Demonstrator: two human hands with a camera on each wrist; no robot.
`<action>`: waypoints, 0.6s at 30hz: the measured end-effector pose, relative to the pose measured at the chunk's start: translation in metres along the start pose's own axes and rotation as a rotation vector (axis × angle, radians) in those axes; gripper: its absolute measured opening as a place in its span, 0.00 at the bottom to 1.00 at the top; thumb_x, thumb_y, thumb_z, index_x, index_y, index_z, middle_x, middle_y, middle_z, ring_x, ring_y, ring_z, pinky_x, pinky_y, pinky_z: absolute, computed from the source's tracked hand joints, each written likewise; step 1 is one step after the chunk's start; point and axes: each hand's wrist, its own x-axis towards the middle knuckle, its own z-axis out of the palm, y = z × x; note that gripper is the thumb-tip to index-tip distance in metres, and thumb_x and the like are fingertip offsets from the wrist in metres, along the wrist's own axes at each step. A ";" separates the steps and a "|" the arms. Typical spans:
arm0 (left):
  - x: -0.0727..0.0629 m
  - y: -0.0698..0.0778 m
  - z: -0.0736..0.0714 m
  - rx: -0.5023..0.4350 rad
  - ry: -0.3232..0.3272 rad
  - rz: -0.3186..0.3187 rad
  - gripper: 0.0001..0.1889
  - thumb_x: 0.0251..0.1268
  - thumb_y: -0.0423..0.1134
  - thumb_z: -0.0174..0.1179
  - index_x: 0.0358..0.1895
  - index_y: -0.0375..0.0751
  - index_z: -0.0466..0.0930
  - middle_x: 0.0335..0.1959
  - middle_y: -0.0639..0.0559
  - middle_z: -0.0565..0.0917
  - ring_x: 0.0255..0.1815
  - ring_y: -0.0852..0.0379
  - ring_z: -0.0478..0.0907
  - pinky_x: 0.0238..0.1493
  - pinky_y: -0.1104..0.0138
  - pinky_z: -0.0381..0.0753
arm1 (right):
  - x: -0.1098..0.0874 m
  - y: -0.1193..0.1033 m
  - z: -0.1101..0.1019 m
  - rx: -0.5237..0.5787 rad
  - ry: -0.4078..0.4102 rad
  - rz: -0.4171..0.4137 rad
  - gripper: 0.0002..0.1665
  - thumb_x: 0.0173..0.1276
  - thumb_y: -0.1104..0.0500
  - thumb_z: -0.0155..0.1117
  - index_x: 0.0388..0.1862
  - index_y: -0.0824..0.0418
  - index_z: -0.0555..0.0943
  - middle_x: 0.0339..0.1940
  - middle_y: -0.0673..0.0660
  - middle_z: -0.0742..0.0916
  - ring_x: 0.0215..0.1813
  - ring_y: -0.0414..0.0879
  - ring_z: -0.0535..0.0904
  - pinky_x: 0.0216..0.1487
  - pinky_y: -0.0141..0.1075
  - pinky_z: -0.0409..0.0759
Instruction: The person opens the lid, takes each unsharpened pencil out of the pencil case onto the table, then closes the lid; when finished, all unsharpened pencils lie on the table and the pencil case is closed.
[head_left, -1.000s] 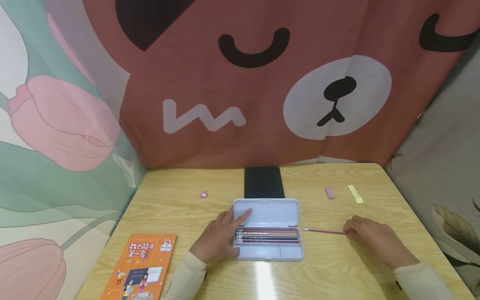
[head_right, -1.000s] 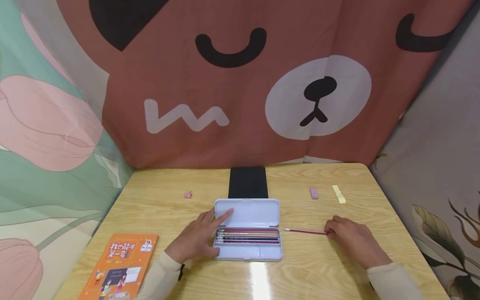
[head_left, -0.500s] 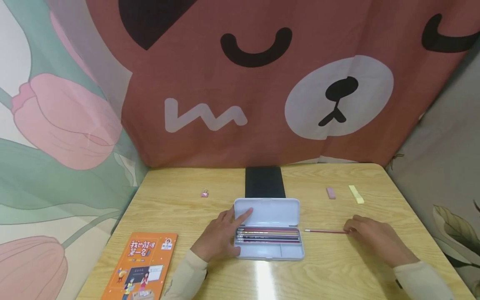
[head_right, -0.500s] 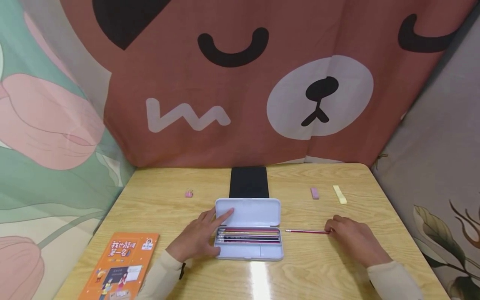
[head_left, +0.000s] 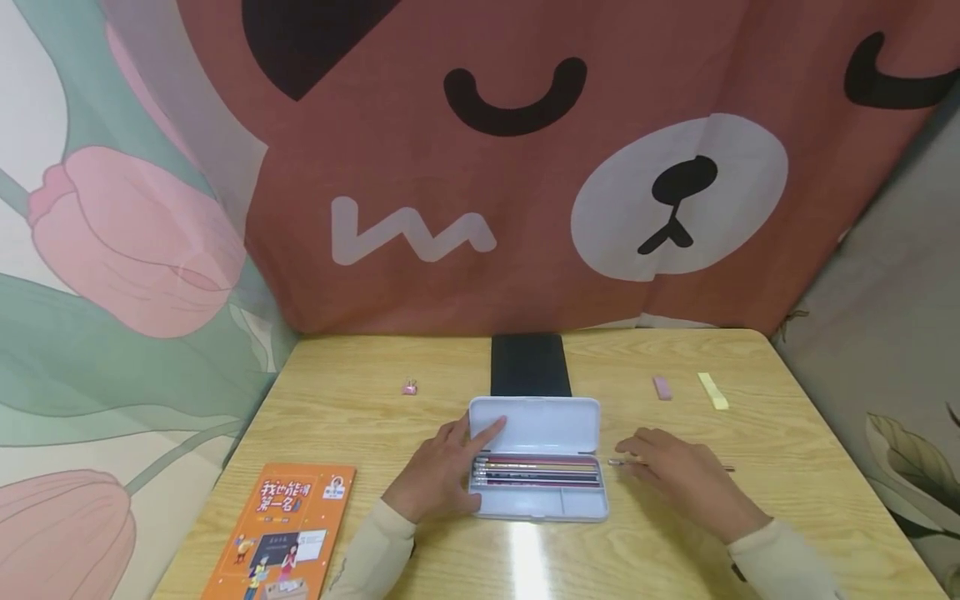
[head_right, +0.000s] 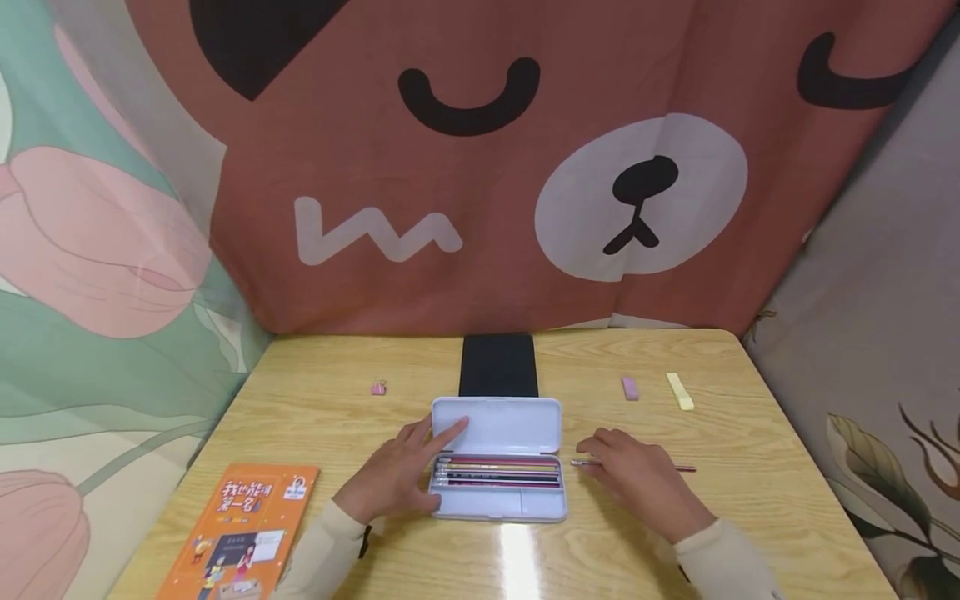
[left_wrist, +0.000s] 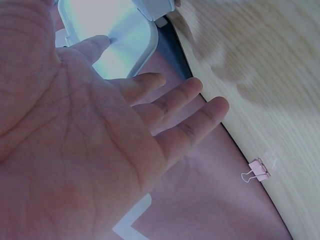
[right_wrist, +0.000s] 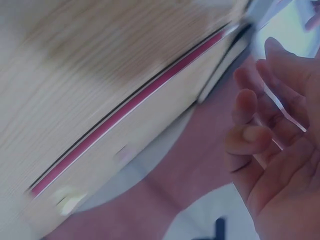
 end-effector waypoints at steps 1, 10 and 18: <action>0.000 0.000 0.000 0.000 -0.001 -0.001 0.62 0.54 0.39 0.84 0.91 0.61 0.56 0.87 0.32 0.62 0.81 0.33 0.69 0.74 0.38 0.77 | 0.005 -0.007 0.001 0.009 -0.018 0.005 0.15 0.69 0.54 0.82 0.52 0.45 0.90 0.43 0.41 0.88 0.44 0.38 0.87 0.28 0.33 0.78; 0.000 -0.001 0.001 0.009 0.003 0.002 0.61 0.54 0.40 0.85 0.91 0.61 0.57 0.87 0.33 0.62 0.80 0.33 0.70 0.73 0.38 0.78 | 0.037 -0.050 0.018 0.128 -0.122 -0.008 0.11 0.76 0.48 0.76 0.54 0.44 0.91 0.46 0.39 0.88 0.48 0.37 0.83 0.38 0.35 0.84; 0.000 0.000 0.001 0.030 -0.001 -0.002 0.60 0.54 0.42 0.86 0.90 0.60 0.58 0.87 0.34 0.63 0.79 0.34 0.71 0.73 0.39 0.78 | 0.045 -0.060 0.035 0.182 -0.063 -0.094 0.10 0.71 0.54 0.80 0.50 0.47 0.93 0.39 0.40 0.86 0.42 0.35 0.82 0.37 0.34 0.84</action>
